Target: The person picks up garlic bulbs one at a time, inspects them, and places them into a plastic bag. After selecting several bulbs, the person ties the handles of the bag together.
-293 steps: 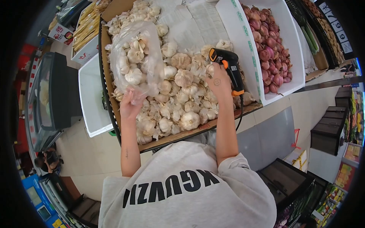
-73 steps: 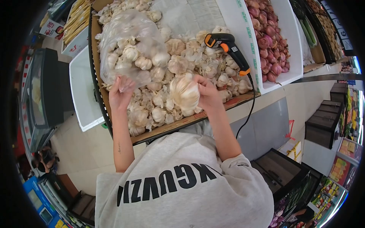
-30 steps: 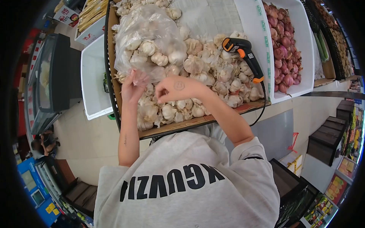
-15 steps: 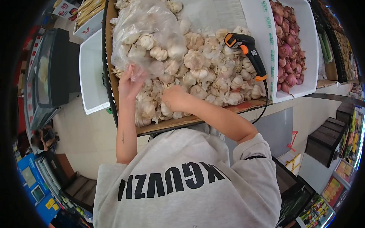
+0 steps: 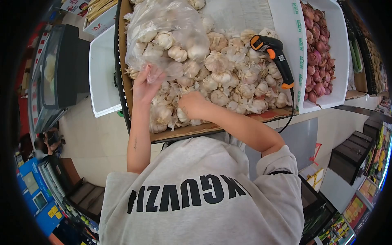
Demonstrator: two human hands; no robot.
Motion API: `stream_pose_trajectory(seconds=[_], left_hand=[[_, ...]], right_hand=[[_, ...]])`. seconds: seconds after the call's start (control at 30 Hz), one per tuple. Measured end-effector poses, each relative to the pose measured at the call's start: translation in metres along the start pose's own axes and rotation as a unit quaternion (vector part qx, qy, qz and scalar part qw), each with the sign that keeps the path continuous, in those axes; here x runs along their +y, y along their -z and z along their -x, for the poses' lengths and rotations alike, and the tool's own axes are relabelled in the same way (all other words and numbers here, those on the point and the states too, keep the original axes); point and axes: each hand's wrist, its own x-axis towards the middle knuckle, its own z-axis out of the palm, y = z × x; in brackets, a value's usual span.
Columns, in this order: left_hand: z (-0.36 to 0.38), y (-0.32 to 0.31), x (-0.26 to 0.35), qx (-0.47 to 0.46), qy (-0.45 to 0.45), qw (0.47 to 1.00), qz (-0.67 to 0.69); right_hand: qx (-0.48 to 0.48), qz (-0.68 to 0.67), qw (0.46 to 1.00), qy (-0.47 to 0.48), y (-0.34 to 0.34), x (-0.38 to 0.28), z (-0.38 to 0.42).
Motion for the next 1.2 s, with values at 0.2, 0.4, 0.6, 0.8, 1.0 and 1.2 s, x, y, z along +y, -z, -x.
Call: stream_pose_trajectory(seconds=[0.2,0.4,0.6,0.8,1.0,1.2], left_hand=[[-0.002,0.003,0.001,-0.037,0.001,0.999,0.003],[-0.003,0.005,0.000,-0.044,0.002,0.999,0.006],[-0.003,0.003,0.006,-0.040,0.008,0.999,0.007],[-0.002,0.004,0.005,-0.023,0.003,1.000,0.003],[-0.002,0.006,0.005,-0.034,0.003,0.999,0.002],[-0.002,0.002,0.005,-0.014,-0.012,1.000,-0.009]], right_hand=[[0.036,-0.054,0.998,0.010,0.010,0.003,0.000],[0.042,-0.160,0.986,0.024,0.021,0.019,0.000],[0.004,-0.468,0.880,0.085,0.056,0.047,0.023],[0.072,-0.771,0.606,0.179,0.046,0.054,0.027],[0.089,-0.917,0.365,0.135,0.031,0.053,0.032],[0.090,-0.860,0.460,0.201,0.041,0.036,0.012]])
